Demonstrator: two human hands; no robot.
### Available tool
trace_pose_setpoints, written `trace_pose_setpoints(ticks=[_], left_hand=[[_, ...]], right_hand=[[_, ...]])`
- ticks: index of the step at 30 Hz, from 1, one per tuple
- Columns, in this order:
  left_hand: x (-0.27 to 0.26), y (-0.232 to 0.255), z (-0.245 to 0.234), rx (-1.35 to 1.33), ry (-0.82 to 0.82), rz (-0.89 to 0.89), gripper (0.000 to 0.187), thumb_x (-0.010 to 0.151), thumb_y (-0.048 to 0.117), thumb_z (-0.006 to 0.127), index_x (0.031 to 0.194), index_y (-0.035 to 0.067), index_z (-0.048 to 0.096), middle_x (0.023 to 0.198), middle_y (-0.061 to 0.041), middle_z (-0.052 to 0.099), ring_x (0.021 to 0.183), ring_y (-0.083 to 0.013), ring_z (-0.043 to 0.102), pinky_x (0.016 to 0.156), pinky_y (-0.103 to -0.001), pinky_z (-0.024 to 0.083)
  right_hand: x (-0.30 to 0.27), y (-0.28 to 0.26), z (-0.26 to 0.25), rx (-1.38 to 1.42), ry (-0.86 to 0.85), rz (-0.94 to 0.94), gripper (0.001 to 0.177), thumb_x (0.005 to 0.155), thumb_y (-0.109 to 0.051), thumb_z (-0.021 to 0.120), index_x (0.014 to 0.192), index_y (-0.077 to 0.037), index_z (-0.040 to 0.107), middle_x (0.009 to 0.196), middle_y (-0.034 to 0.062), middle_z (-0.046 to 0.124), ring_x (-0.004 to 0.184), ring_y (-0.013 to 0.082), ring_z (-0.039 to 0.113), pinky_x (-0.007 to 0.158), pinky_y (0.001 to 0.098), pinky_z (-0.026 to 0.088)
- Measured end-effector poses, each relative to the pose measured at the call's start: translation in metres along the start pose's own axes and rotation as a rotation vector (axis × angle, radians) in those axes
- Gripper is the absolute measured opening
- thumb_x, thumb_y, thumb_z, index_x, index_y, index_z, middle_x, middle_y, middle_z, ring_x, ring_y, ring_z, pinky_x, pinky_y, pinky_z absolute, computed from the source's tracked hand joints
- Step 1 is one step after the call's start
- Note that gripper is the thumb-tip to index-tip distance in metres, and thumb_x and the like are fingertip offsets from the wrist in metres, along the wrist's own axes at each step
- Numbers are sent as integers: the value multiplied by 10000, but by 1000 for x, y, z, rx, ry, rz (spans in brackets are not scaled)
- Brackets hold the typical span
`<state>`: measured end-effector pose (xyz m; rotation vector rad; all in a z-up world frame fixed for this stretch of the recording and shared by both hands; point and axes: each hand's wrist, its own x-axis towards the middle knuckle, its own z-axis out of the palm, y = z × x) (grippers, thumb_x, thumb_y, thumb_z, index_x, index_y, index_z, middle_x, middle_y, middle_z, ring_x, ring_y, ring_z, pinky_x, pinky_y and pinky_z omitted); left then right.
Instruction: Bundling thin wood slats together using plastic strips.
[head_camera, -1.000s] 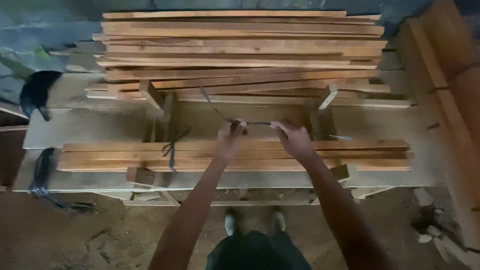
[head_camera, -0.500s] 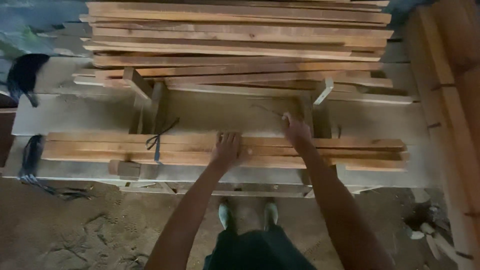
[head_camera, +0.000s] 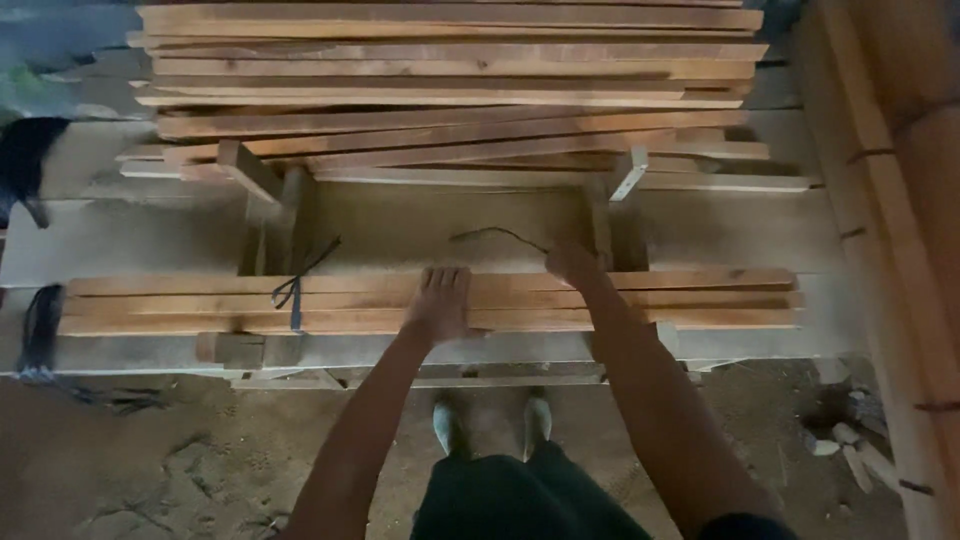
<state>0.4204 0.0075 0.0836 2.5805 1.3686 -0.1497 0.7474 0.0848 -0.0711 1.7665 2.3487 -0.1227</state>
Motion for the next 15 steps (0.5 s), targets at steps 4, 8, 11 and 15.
trace_pose_setpoints(ticks=[4, 8, 11, 15], left_hand=[[8, -3, 8, 41, -74, -19, 1192, 650, 864, 683, 1465, 60, 352, 1396, -173, 464, 1387, -344, 408, 1207, -505, 238], [6, -2, 11, 56, -82, -41, 1215, 636, 816, 733, 1524, 81, 348, 1455, -147, 434, 1426, -329, 359, 1224, -507, 214], [11, -7, 27, -43, 17, -40, 1215, 572, 811, 759, 1457, 61, 397, 1375, -171, 460, 1377, -364, 391, 1192, -529, 249], [-7, 8, -5, 150, 386, 24, 603, 818, 503, 672, 1270, 136, 519, 1145, -65, 539, 1143, -262, 546, 1055, -446, 363]], right_hand=[[25, 8, 13, -57, -377, 60, 386, 1081, -368, 414, 1206, -160, 715, 1240, 50, 747, 1198, 231, 699, 1029, 397, 520], [-7, -20, -55, 489, -185, 470, 513, 1071, -490, 317, 1288, -171, 655, 1254, 149, 725, 1187, 346, 691, 1021, 504, 520], [-51, -52, -101, 445, -19, 529, 624, 1029, -668, 275, 1186, -269, 727, 1156, 96, 762, 1116, 300, 726, 937, 492, 539], [-100, -96, -156, 159, 366, 204, 403, 953, -304, 607, 1062, 37, 792, 932, 326, 708, 990, 478, 689, 846, 551, 468]])
